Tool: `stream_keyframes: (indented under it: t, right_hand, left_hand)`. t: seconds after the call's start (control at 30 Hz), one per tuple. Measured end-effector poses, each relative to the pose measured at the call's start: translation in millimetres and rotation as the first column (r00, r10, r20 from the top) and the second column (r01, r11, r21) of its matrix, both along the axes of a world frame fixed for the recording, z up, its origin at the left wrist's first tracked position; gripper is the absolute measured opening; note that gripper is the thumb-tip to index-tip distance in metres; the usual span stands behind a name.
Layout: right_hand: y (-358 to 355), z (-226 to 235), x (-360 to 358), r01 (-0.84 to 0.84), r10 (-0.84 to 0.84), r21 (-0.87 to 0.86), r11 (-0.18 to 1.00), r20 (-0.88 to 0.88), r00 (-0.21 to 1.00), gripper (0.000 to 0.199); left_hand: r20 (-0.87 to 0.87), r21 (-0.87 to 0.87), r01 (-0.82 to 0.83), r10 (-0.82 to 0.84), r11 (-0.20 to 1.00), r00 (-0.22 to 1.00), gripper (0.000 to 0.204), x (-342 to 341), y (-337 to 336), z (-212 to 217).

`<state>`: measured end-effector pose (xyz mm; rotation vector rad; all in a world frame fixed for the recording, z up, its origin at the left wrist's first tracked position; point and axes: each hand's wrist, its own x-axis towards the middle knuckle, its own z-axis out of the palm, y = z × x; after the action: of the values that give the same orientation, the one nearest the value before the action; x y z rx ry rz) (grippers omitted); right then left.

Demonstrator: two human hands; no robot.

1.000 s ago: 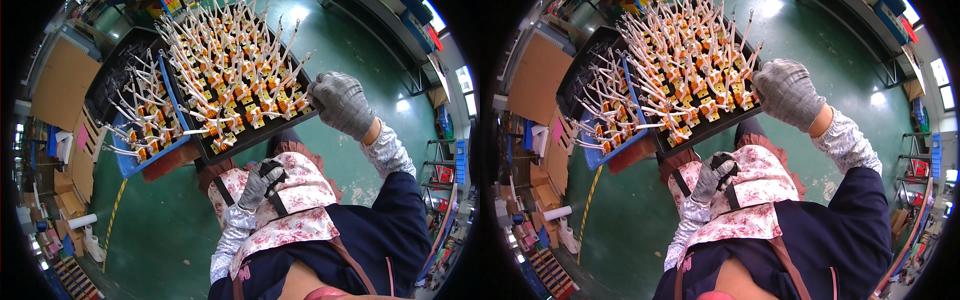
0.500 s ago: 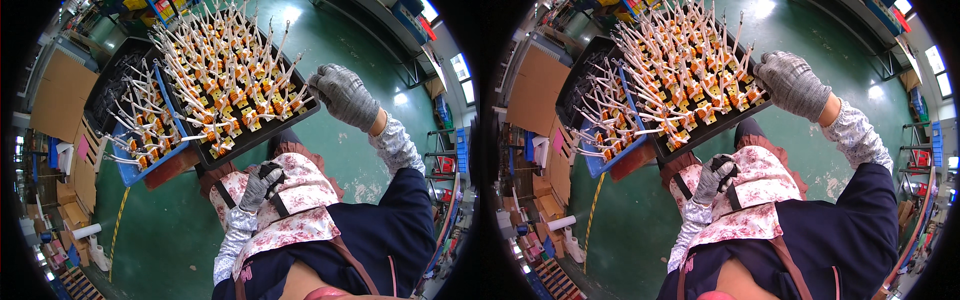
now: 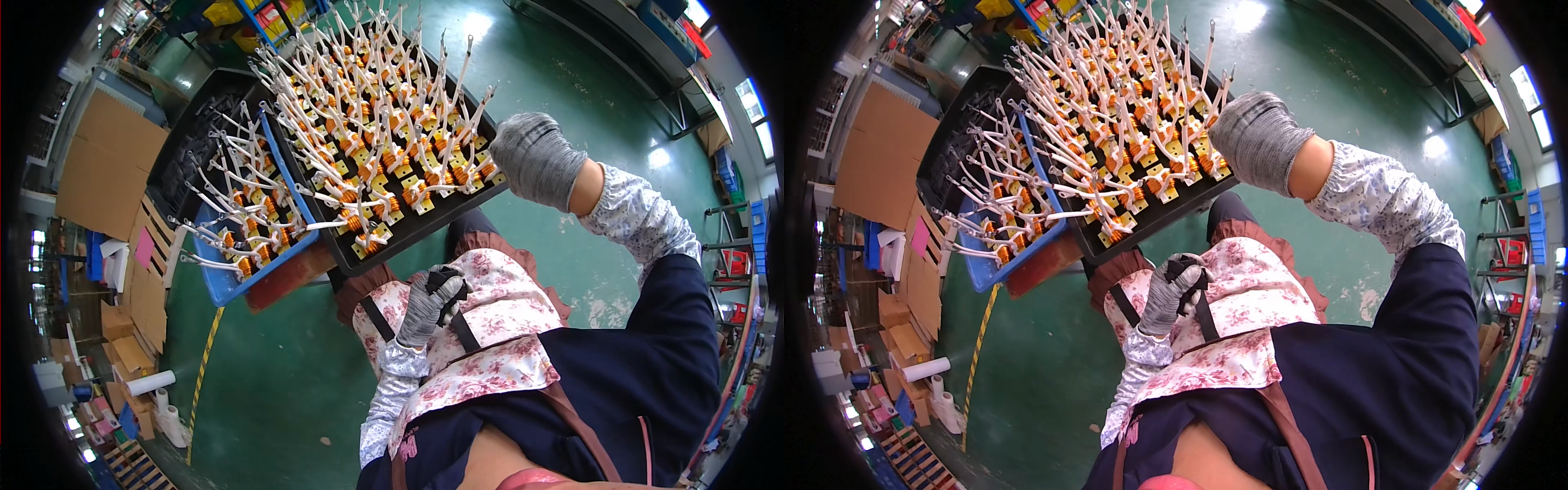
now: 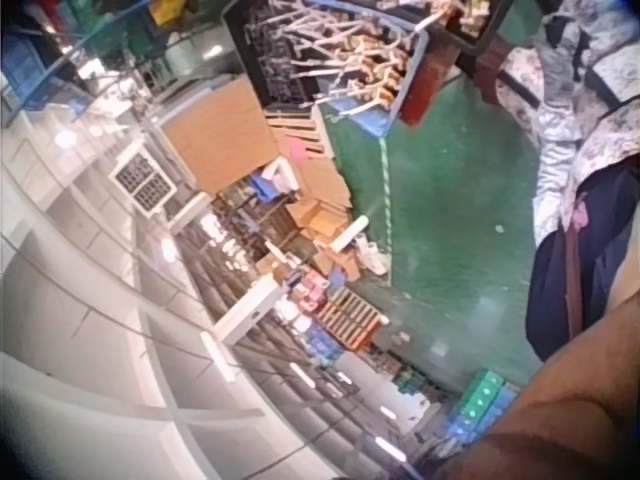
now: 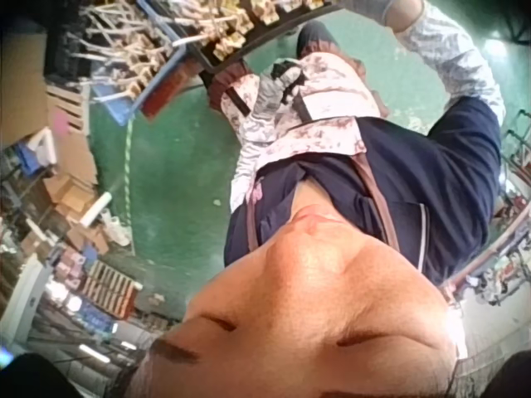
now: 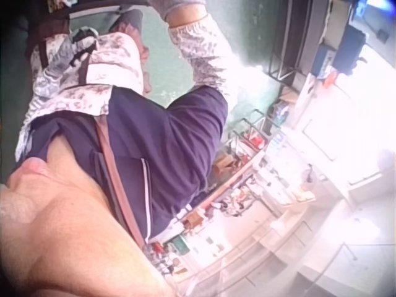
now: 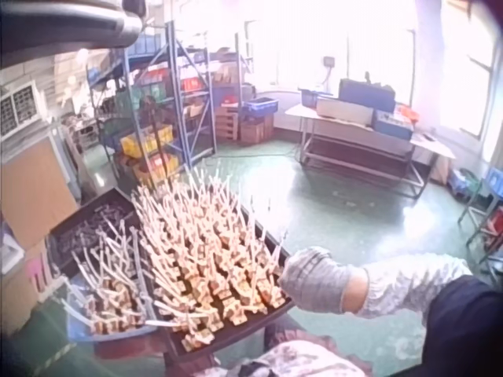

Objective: Picking up electronic components with wires from a tray and inspecting or adjusting the connectors.

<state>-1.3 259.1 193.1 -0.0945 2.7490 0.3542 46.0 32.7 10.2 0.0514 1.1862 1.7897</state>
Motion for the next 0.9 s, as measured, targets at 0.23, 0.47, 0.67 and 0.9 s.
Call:
stream_keyframes:
  t: [0.23, 0.47, 0.67, 0.9]
  right_hand:
    - [1, -8, -7, 0.029, -0.029, -0.018, 0.999, -0.003, 1.000, 0.011]
    - [23, -33, 8, 0.060, -0.068, -0.088, 0.994, -0.091, 0.994, 0.008]
    - [31, -65, 4, -0.076, 0.012, -0.194, 0.978, -0.311, 0.950, 0.011]
    - [34, -76, 28, -0.100, -0.361, -0.629, 0.771, -0.561, 0.744, 0.014]
  left_hand:
    - [-0.025, -0.008, 0.028, -0.028, 1.000, 0.999, 0.019, 2, 3, 0]
    - [-0.025, -0.032, 0.014, -0.015, 0.999, 1.000, 0.017, 3, 1, -5]
    - [-0.049, -0.053, 0.029, -0.032, 0.998, 0.998, 0.021, 0, 6, 2]
    - [-0.071, -0.111, -0.020, 0.012, 0.994, 0.997, 0.029, -2, 3, 9]
